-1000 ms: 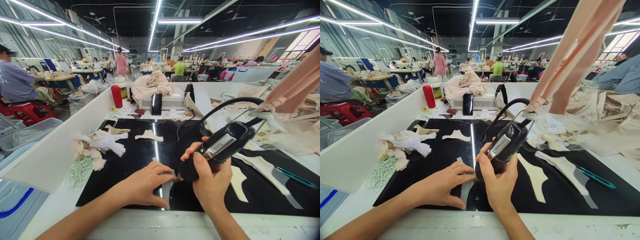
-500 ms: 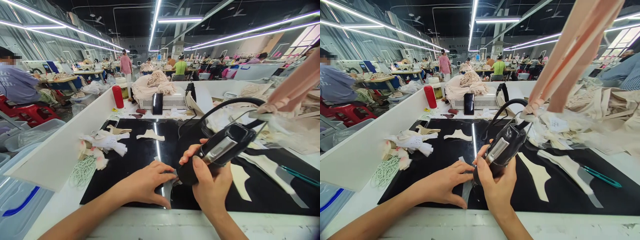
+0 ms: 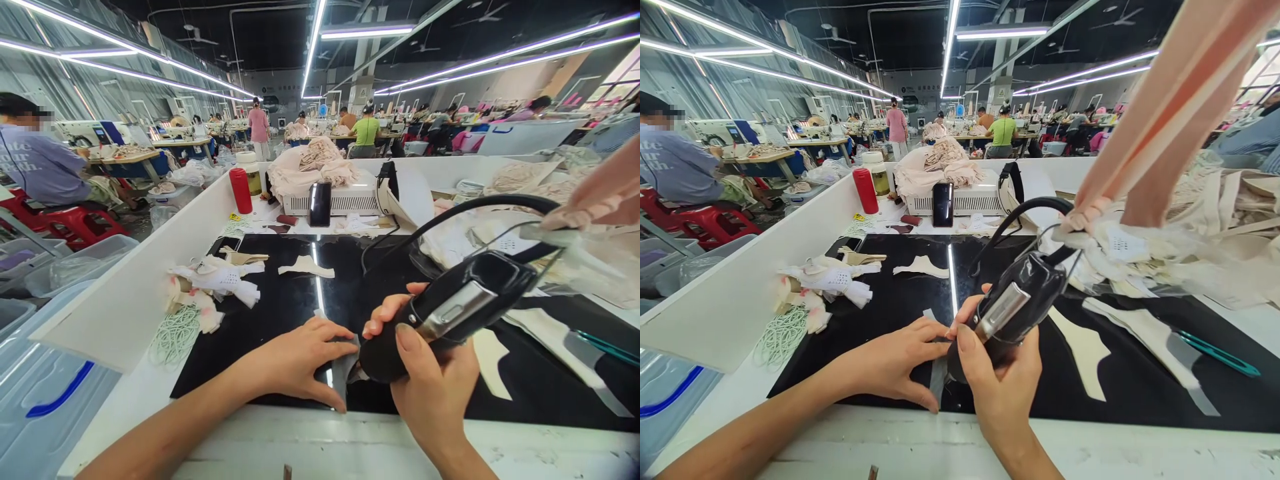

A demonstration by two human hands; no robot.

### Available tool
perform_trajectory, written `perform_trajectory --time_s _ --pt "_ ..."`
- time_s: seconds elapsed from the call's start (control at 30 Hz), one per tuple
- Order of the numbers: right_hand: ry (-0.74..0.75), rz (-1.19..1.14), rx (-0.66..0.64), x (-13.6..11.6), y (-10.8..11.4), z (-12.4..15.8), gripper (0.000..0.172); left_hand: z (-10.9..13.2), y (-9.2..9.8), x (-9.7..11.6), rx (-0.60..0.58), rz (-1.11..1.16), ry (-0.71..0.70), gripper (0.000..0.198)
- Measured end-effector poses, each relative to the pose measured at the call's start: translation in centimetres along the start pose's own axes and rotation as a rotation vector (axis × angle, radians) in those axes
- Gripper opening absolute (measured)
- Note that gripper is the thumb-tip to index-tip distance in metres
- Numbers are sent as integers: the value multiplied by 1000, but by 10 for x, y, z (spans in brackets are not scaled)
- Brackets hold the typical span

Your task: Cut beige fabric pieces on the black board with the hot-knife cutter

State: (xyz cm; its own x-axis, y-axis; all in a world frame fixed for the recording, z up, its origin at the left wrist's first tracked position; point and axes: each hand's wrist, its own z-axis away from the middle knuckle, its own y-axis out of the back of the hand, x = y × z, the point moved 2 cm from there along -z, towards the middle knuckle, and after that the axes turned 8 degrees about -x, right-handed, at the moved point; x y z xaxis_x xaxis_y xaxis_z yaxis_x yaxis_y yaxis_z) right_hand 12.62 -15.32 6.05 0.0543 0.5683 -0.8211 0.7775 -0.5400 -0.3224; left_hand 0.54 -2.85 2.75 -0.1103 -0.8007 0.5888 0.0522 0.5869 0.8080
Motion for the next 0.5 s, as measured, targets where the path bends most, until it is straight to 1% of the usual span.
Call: perform_trajectory --time_s 0.27,0.5 --pt "16 -9 -13 -2 0 3 34 0 1 2 -7 2 4 71" --pt "-2 11 -19 0 -2 1 33 -2 3 4 -5 0 -3 67"
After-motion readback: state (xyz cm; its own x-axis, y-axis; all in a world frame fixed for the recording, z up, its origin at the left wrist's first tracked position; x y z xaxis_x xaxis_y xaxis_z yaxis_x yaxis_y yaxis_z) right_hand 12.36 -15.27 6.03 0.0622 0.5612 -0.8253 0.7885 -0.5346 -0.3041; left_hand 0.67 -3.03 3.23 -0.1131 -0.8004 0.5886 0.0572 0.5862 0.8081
